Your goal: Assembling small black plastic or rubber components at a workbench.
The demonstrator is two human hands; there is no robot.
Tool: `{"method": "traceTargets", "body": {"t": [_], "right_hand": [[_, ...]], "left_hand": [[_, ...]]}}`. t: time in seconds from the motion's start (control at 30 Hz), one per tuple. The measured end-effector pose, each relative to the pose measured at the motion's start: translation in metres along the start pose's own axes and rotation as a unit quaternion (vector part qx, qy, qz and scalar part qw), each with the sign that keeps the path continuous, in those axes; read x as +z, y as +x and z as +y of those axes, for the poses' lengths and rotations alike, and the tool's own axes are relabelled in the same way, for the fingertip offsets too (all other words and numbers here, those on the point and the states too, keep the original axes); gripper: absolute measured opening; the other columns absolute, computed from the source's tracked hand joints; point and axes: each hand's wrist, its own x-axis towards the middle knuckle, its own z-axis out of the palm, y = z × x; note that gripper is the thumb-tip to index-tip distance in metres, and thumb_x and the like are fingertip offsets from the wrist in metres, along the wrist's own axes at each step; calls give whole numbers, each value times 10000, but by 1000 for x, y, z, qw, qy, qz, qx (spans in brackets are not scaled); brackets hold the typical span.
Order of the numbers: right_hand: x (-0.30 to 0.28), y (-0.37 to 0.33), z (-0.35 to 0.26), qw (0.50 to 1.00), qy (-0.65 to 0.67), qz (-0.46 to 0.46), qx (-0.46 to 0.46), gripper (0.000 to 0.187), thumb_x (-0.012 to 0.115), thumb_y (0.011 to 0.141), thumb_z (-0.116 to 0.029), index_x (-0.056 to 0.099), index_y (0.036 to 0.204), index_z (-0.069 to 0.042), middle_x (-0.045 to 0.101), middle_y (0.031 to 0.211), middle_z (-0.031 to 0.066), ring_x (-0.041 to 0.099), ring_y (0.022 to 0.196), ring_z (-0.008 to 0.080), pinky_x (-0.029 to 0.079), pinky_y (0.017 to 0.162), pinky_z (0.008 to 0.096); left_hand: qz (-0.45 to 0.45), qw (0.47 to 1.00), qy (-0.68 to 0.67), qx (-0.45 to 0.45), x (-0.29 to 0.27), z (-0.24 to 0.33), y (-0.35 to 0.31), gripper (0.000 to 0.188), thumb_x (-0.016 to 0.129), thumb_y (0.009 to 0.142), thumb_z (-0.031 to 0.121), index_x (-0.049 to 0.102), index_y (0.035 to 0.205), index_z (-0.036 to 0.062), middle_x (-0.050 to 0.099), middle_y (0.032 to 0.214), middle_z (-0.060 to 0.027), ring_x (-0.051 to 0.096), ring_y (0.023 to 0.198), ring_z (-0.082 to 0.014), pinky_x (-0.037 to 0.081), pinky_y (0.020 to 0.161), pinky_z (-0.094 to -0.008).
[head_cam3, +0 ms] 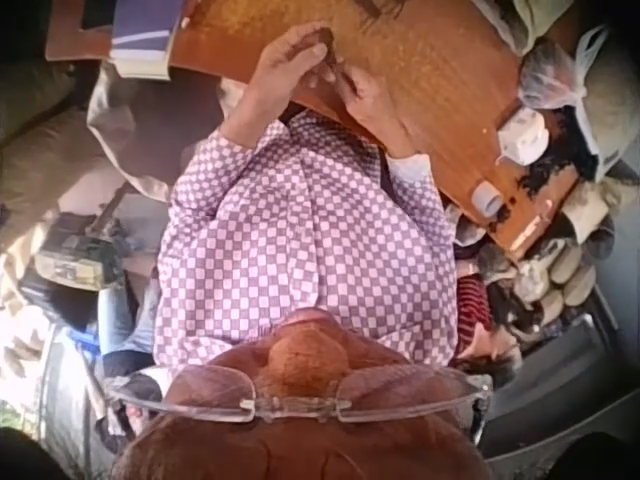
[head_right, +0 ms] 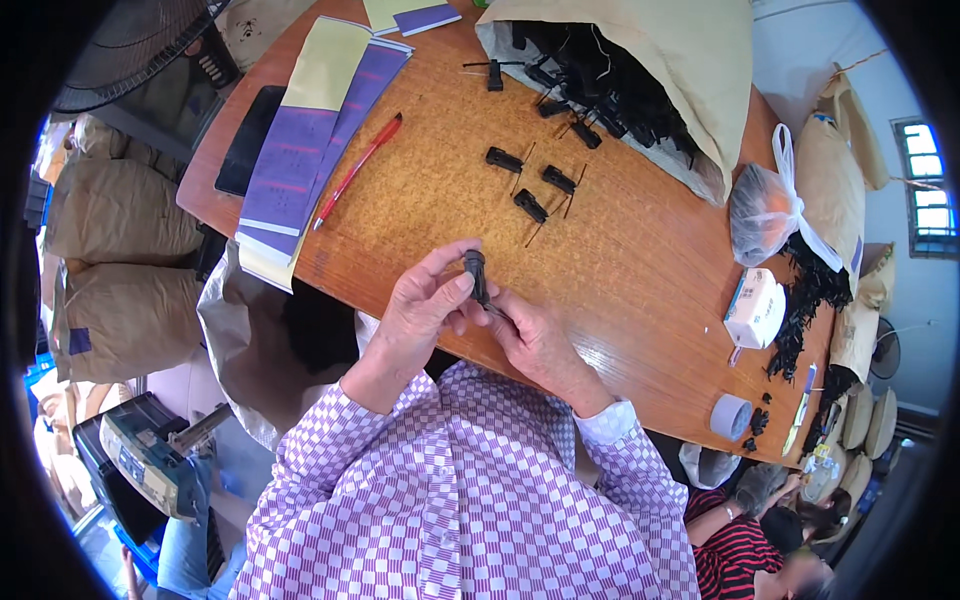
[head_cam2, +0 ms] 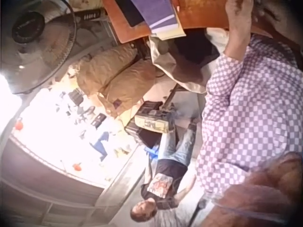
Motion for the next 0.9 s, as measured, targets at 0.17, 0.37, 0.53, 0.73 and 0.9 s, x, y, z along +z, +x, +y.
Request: {"method": "traceTargets", "body": {"t": [0.17,0.37,0.53,0.73,0.9], "right_hand": [[0,-6,0,996,78,33,13,249,552,930,-137,528,1146,-15,547,708,44,547,623,142,433,568,266],[-4,-3,-21,952,264,43,147,349,454,993,-255,477,1254,-24,467,707,-36,433,603,39,356,530,201],[-5,-8,-16,927,347,28,137,327,465,991,-218,466,1251,-19,488,757,-41,447,639,36,370,559,180],[-1,-13,-7,921,368,72,102,284,469,987,-164,468,1232,-19,507,856,-33,468,725,36,411,609,178],[3,-13,-2,918,362,105,119,298,476,984,-173,467,1251,-39,480,768,-37,458,662,37,391,577,179]], "left_hand": [[2,993,114,41,5,1,-9,423,554,937,145,448,1339,67,624,924,-32,564,692,-60,411,560,-158],[24,966,213,142,16,-18,-11,350,509,923,-11,503,1268,49,577,926,-13,530,718,-54,439,605,-179],[32,919,342,192,22,-21,-9,333,519,899,-64,535,1219,30,554,972,-18,522,786,-53,467,657,-192],[59,907,361,207,34,-30,-3,312,570,849,-67,579,1150,16,620,897,-96,607,782,-149,492,695,-265],[61,838,477,258,45,-26,0,318,575,838,-64,600,1142,22,607,864,-133,624,724,-216,496,639,-298]]}}
